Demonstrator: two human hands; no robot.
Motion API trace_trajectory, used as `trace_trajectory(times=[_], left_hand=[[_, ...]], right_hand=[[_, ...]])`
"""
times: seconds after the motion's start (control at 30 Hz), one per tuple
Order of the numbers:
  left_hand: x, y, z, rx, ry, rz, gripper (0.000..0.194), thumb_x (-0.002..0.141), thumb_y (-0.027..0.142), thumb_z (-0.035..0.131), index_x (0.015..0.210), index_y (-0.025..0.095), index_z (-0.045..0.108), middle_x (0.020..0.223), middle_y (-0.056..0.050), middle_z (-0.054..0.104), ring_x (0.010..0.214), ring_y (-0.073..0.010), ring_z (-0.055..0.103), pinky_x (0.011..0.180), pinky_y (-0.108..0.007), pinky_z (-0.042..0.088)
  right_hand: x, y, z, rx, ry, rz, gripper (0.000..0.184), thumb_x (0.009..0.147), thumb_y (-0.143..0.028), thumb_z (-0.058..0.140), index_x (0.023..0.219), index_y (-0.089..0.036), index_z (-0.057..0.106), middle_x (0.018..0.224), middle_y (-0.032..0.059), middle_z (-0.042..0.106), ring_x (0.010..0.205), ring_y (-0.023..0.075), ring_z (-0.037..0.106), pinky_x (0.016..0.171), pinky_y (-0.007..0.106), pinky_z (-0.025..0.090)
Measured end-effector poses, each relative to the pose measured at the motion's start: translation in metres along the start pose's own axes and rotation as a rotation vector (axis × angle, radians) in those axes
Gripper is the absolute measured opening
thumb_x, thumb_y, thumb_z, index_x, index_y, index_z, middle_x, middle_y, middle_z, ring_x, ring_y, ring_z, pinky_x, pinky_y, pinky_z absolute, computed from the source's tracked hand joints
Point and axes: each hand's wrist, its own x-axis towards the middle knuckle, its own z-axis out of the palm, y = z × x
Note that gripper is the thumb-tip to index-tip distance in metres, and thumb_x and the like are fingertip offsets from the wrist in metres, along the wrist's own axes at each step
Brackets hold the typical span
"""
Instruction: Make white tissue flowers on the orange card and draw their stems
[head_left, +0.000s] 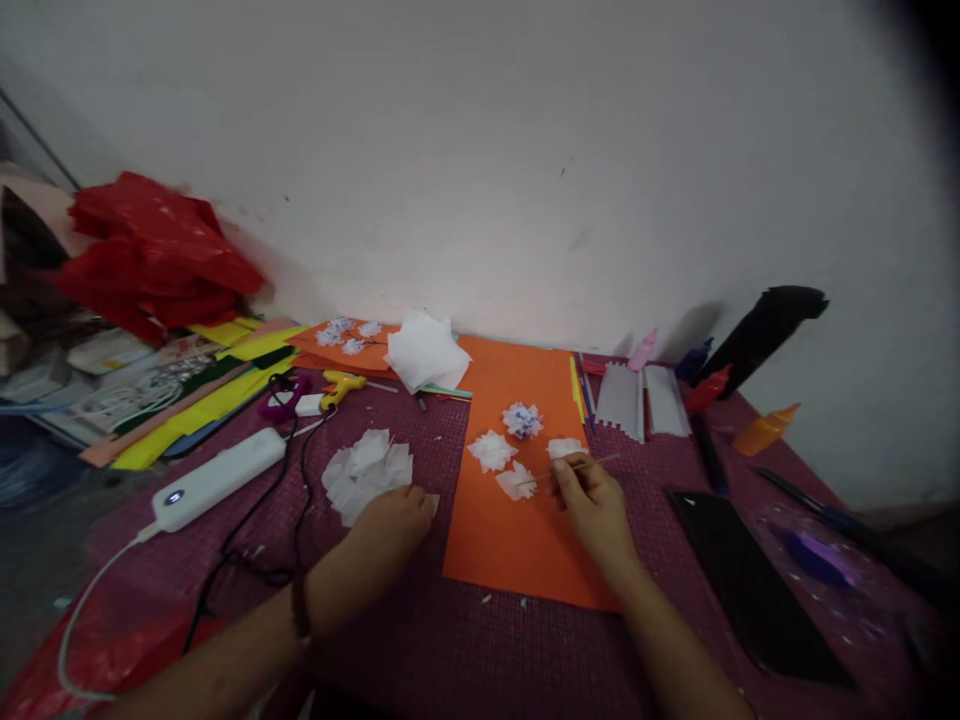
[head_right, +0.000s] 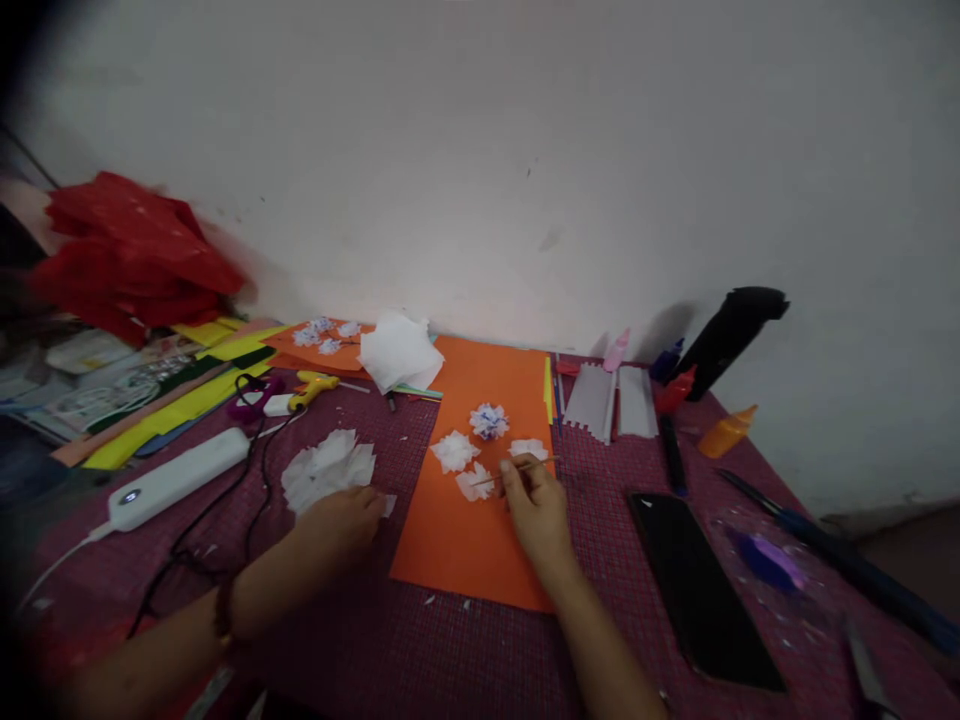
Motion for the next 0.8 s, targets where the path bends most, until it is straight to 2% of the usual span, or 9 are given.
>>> trace_trajectory(times=[0.1,0.17,0.3,0.37,0.5,0.63,0.7,0.8], left_hand=[[0.004,0.002,0.010,0.038,0.012,-0.001,0.025,0.078,0.001,0.041,0.090,0.012,0.059,0.091,-0.012,0.063,0.082,-0.0223,0.059,0.071,-0.032,0.043],[0.012,-0.004,0.009,-0.033,0.098,-0.036,0.021,0.080,0.005,0.039,0.083,0.013,0.058,0.083,-0.010,0.063,0.074,-0.0206,0.058,0.065,-0.030,0.041],[0.036,-0.011,-0.008,-0.375,0.302,-0.235,0.014,0.078,0.017,0.042,0.067,0.017,0.050,0.060,0.000,0.053,0.055,-0.0140,0.048,0.051,-0.025,0.029],[0.052,-0.006,-0.016,-0.631,0.336,-0.231,0.010,0.072,0.019,0.043,0.062,0.018,0.046,0.055,0.003,0.047,0.052,-0.0116,0.044,0.049,-0.022,0.026],[0.083,0.012,-0.016,-1.086,0.292,-0.132,0.003,0.061,0.020,0.041,0.059,0.018,0.043,0.052,0.005,0.042,0.049,-0.0094,0.040,0.048,-0.020,0.028],[0.095,0.019,0.001,-1.322,0.220,-0.182,0.009,0.061,0.024,0.039,0.065,0.018,0.044,0.054,0.004,0.047,0.044,-0.0093,0.039,0.044,-0.020,0.030],[0.090,0.019,0.010,-1.354,0.172,-0.099,0.008,0.062,0.025,0.041,0.065,0.018,0.044,0.055,0.004,0.046,0.047,-0.0097,0.041,0.046,-0.021,0.031],[0.077,0.017,0.017,-1.196,0.118,0.101,0.008,0.066,0.023,0.044,0.063,0.017,0.046,0.058,0.004,0.046,0.054,-0.0103,0.043,0.051,-0.020,0.031]], right_hand=[[-0.001,-0.002,0.000,0.004,-0.012,0.003,0.028,0.084,-0.043,0.050,0.072,-0.018,0.053,0.056,-0.0026,0.054,0.046,0.0108,0.047,0.045,0.022,0.037],[0.000,-0.003,-0.002,0.023,0.017,-0.010,0.026,0.084,-0.042,0.050,0.074,-0.018,0.053,0.057,-0.0025,0.055,0.047,0.0106,0.048,0.046,0.022,0.038],[0.003,-0.001,-0.006,0.052,0.085,-0.011,0.025,0.086,-0.042,0.048,0.078,-0.018,0.053,0.060,-0.0022,0.056,0.047,0.0105,0.048,0.047,0.022,0.039],[0.004,0.002,-0.006,0.026,0.073,-0.005,0.026,0.086,-0.041,0.047,0.077,-0.018,0.053,0.059,-0.0022,0.055,0.047,0.0107,0.047,0.047,0.022,0.038],[0.002,0.002,-0.004,-0.009,0.026,-0.017,0.025,0.087,-0.039,0.046,0.074,-0.019,0.053,0.058,-0.0026,0.053,0.048,0.0112,0.048,0.047,0.021,0.037],[-0.003,-0.004,-0.002,-0.156,-0.082,-0.125,0.027,0.089,-0.033,0.043,0.069,-0.019,0.054,0.061,-0.0006,0.056,0.054,0.0122,0.054,0.052,0.021,0.040],[-0.006,-0.008,0.000,-0.295,-0.141,-0.183,0.026,0.089,-0.029,0.043,0.069,-0.018,0.056,0.064,0.0009,0.059,0.059,0.0135,0.058,0.056,0.022,0.041],[-0.011,-0.015,0.002,-0.476,-0.224,-0.228,0.024,0.090,-0.026,0.041,0.077,-0.018,0.061,0.072,0.0030,0.065,0.065,0.0151,0.062,0.060,0.023,0.042]])
